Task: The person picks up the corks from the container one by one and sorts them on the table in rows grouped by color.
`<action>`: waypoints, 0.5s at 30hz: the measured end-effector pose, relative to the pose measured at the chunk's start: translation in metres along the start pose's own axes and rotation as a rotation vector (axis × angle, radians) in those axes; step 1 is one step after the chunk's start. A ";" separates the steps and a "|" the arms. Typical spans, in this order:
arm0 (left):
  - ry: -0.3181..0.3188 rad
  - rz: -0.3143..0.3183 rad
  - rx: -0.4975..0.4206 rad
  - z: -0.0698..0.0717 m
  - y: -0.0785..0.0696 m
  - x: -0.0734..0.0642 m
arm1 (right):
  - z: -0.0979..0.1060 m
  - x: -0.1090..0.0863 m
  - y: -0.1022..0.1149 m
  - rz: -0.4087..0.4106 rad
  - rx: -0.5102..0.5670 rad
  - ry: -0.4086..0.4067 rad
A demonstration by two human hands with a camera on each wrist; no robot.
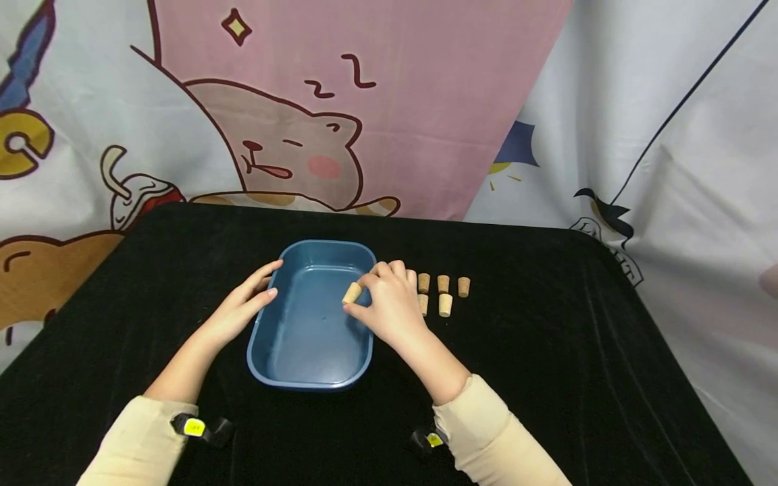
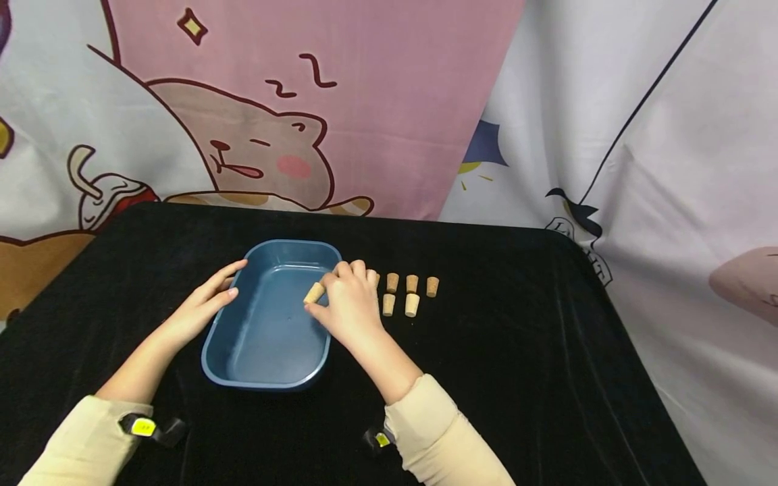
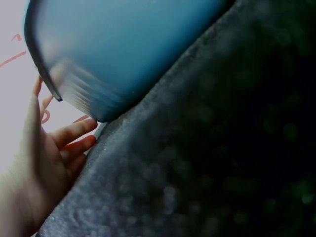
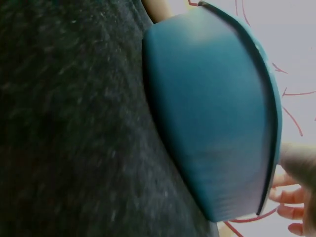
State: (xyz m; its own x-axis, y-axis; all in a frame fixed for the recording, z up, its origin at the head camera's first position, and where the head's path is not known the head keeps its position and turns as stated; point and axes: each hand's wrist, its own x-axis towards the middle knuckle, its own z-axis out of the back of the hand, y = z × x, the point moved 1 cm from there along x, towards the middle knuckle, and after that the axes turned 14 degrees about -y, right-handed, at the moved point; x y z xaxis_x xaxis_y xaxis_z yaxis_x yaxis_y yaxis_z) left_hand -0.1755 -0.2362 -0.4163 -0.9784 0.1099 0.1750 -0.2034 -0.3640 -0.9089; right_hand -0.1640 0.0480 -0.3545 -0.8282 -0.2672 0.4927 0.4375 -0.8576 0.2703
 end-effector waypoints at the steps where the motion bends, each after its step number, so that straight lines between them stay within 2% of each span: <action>1: 0.000 0.000 0.000 0.000 0.000 0.000 | 0.001 -0.001 -0.002 0.000 0.014 -0.009; 10: 0.002 0.022 0.003 -0.001 0.000 0.000 | 0.015 -0.012 -0.023 0.021 0.147 -0.083; 15: -0.001 0.028 0.009 -0.001 0.000 0.000 | 0.024 -0.015 -0.032 0.035 0.180 -0.111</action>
State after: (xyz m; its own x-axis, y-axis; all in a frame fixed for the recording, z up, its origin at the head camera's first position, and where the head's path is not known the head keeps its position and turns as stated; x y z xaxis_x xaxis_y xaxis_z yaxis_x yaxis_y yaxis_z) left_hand -0.1753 -0.2348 -0.4167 -0.9837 0.0984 0.1502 -0.1765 -0.3752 -0.9100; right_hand -0.1571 0.0904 -0.3513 -0.7719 -0.2371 0.5899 0.5294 -0.7535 0.3898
